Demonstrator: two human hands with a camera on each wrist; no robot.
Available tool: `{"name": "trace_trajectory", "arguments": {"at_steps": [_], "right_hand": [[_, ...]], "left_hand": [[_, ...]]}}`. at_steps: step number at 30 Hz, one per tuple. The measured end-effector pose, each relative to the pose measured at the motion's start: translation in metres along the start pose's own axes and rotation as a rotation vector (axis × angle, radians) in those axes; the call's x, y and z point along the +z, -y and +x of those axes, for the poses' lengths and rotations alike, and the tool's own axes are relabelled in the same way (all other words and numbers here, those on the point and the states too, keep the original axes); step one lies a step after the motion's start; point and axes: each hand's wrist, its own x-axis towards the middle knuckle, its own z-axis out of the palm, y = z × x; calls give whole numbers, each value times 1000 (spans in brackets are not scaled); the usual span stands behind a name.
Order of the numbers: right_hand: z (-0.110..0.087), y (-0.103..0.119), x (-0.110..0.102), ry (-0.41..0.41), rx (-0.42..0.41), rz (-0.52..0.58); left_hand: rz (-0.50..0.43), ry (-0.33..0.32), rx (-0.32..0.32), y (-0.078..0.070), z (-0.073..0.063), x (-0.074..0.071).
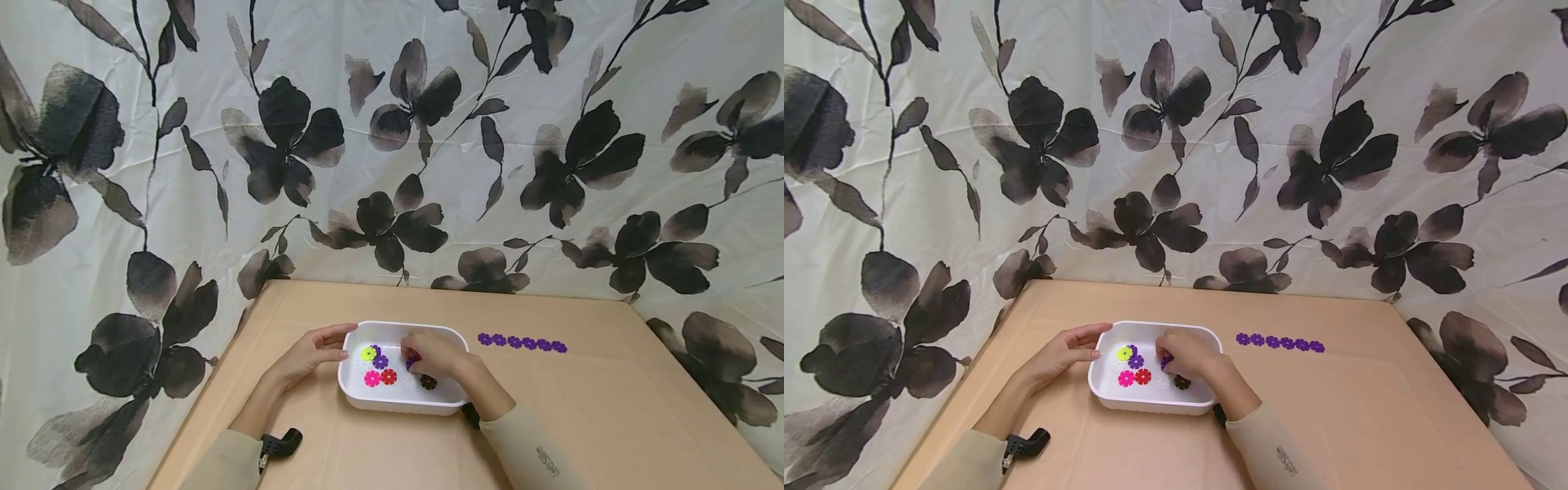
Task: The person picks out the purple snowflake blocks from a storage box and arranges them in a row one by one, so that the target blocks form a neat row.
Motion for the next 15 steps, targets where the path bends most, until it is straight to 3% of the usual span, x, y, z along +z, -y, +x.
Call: {"name": "trace_trajectory", "arguments": {"at_steps": [7, 15], "right_hand": [[-8, -3, 0, -72, 38, 119], [-19, -18, -14, -375, 140, 409]], "left_hand": [[8, 15, 26, 2, 2, 1], [18, 5, 12, 2, 3, 0]]}}
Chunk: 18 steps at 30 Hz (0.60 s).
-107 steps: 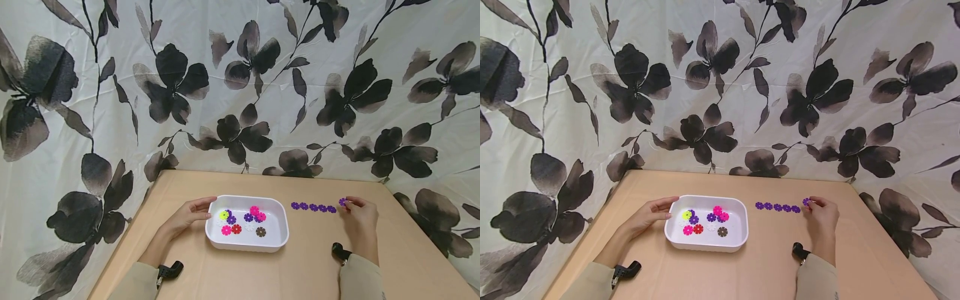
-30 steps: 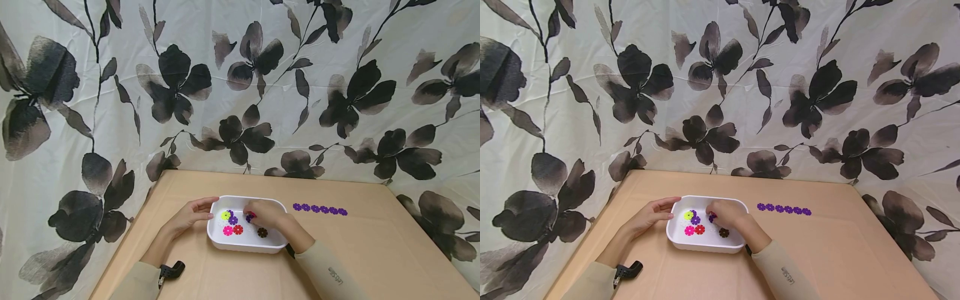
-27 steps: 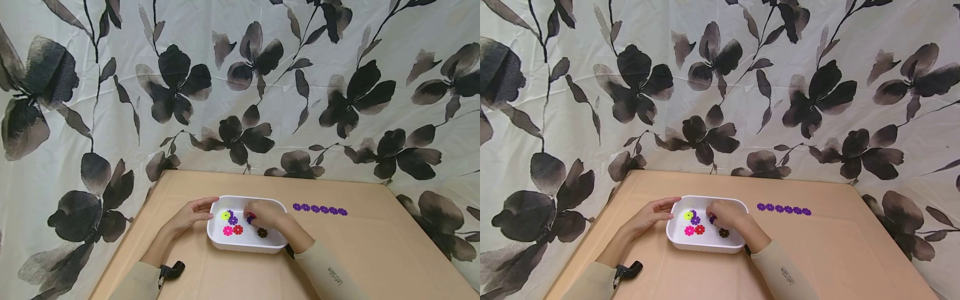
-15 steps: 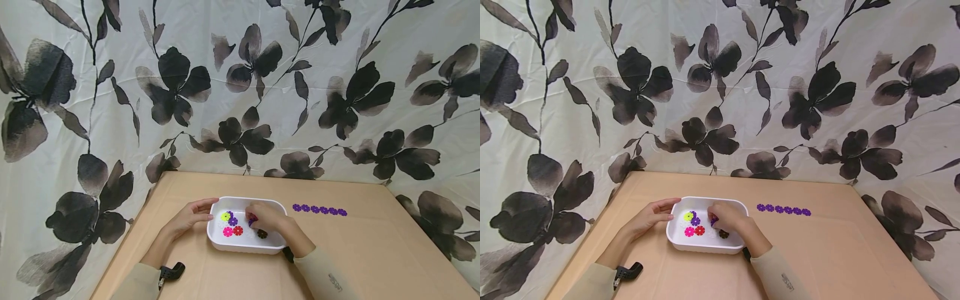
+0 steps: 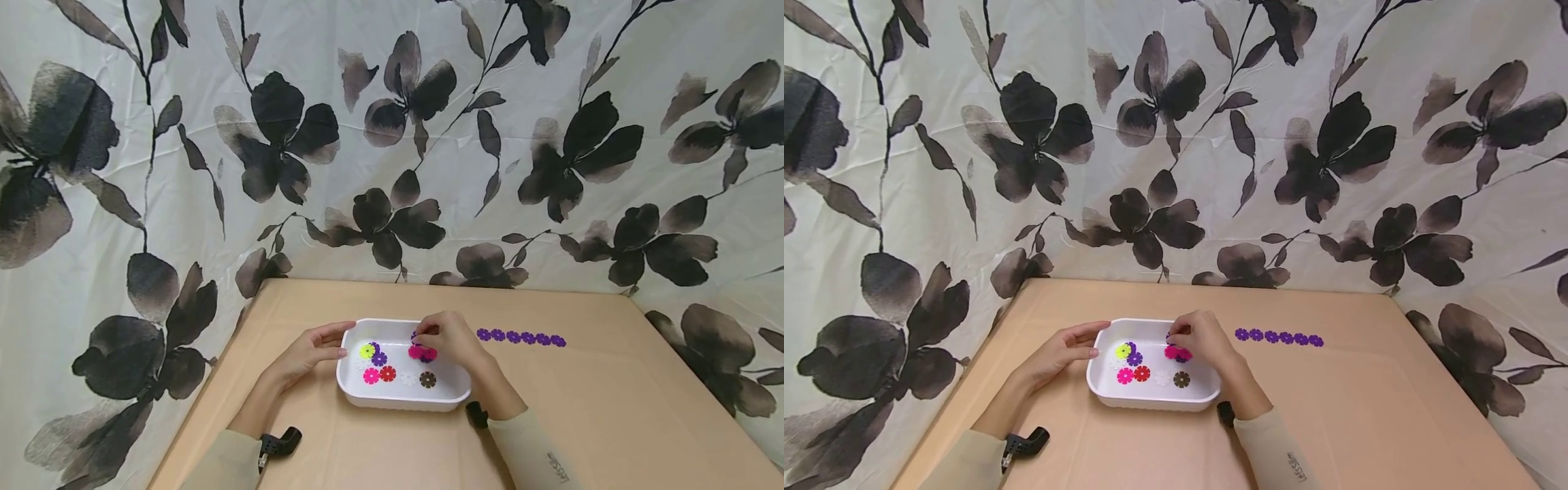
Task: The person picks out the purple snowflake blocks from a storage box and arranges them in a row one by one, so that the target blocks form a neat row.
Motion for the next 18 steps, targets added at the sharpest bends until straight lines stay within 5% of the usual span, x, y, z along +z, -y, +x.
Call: {"name": "trace_trajectory", "arguments": {"at_steps": [12, 18], "right_hand": [[-18, -30, -74, -281, 0, 227], [-39, -62, -108, -426, 101, 395]], "left_hand": [[1, -5, -2, -1, -1, -1], [3, -5, 6, 0, 0, 0]]}}
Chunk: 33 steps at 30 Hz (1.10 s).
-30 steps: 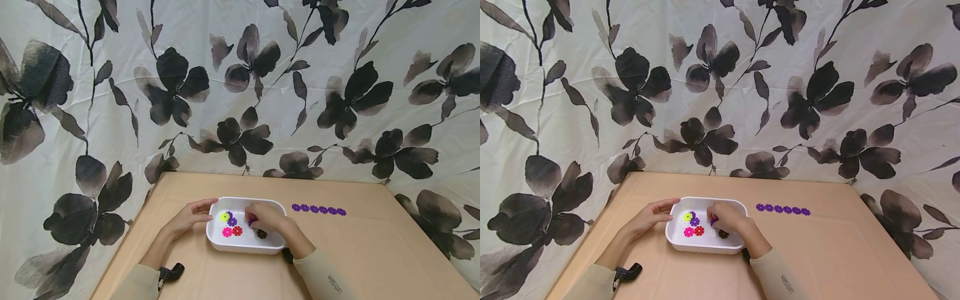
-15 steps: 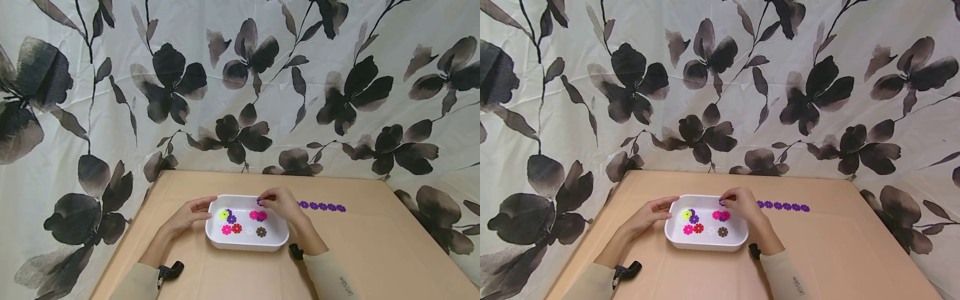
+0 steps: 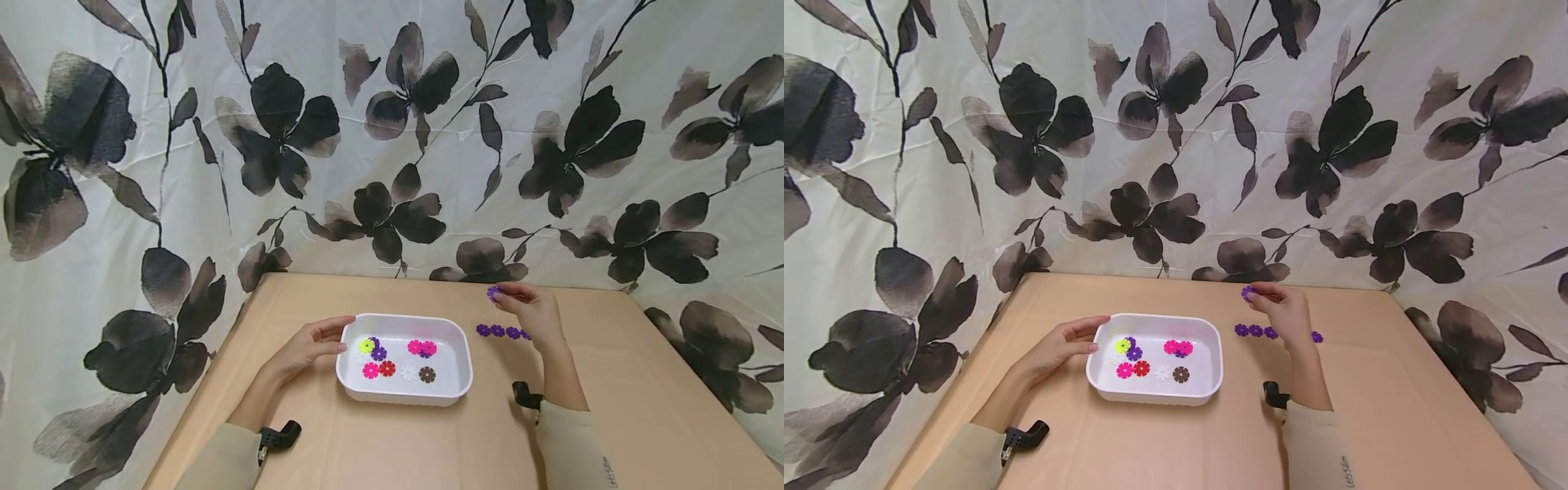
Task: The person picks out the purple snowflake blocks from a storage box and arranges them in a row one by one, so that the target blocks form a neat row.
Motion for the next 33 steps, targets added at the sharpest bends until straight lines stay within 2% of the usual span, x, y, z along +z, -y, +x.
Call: {"name": "trace_trajectory", "arguments": {"at_steps": [7, 12, 15, 17, 20, 22, 24, 28, 33], "right_hand": [[-4, -20, -52, -180, 162, 254], [-12, -29, -80, -231, 183, 414], [-17, -33, -92, -291, 229, 458], [-19, -39, -99, -344, 299, 395], [-18, -54, -106, -391, 409, 242], [-19, -65, -109, -388, 461, 100], [-19, -75, -111, -380, 504, 17], [-20, -90, -110, -360, 536, -145], [-18, -101, -112, -341, 495, -356]], "left_hand": [[-5, 11, 7, -3, -1, 0], [-10, 12, 6, -3, -2, 0], [-11, 11, 2, -2, -1, 0], [-16, 8, -3, -2, -1, 0], [-16, 8, -4, -2, 0, 2], [-16, 9, -3, -1, 0, 3], [-9, 13, -1, -1, 1, 3], [-6, -5, -10, -2, 3, 3], [1, -18, -17, -1, 6, 3]]}}
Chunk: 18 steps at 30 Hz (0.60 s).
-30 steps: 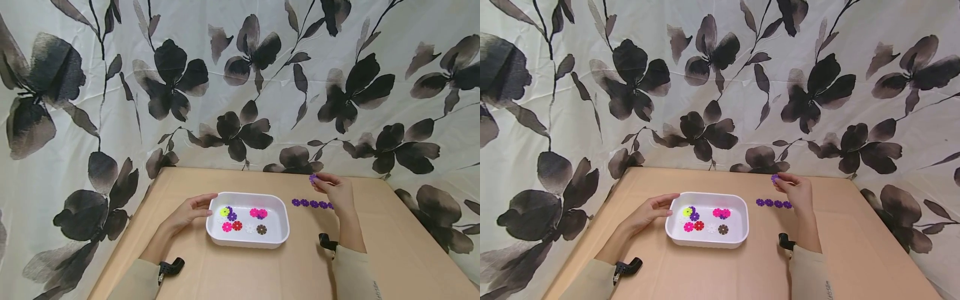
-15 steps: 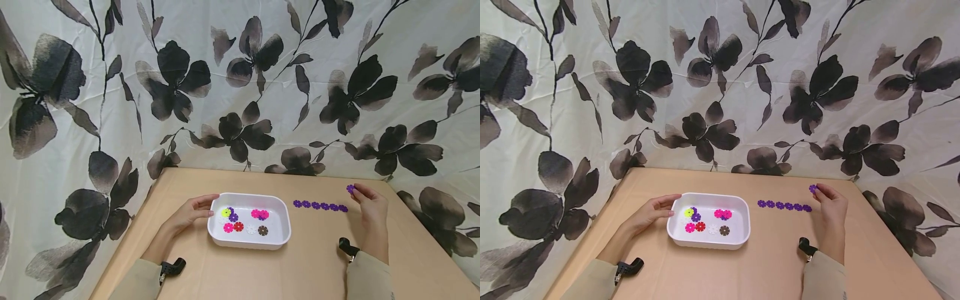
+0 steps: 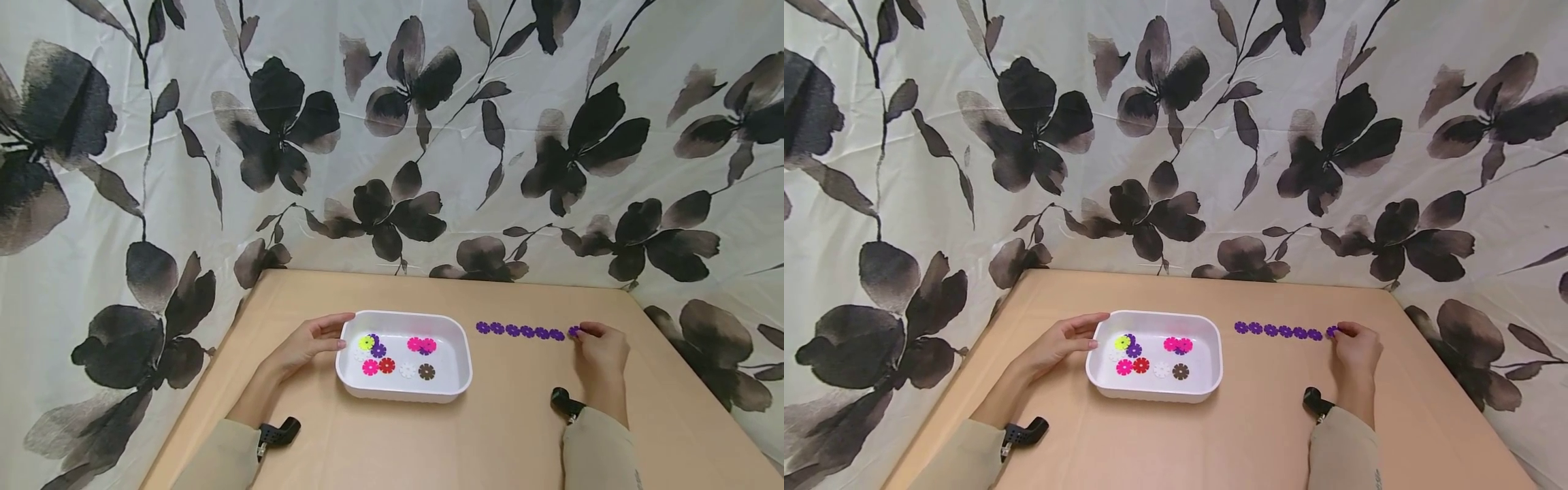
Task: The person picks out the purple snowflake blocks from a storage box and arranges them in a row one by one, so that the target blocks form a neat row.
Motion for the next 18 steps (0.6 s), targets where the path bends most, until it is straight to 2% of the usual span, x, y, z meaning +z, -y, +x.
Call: {"name": "trace_trajectory", "arguments": {"at_steps": [8, 18], "right_hand": [[3, -2, 1, 23, -43, -84], [5, -5, 4, 13, -40, -132]], "left_hand": [[-6, 4, 2, 1, 0, 0], [5, -2, -1, 1, -1, 1]]}}
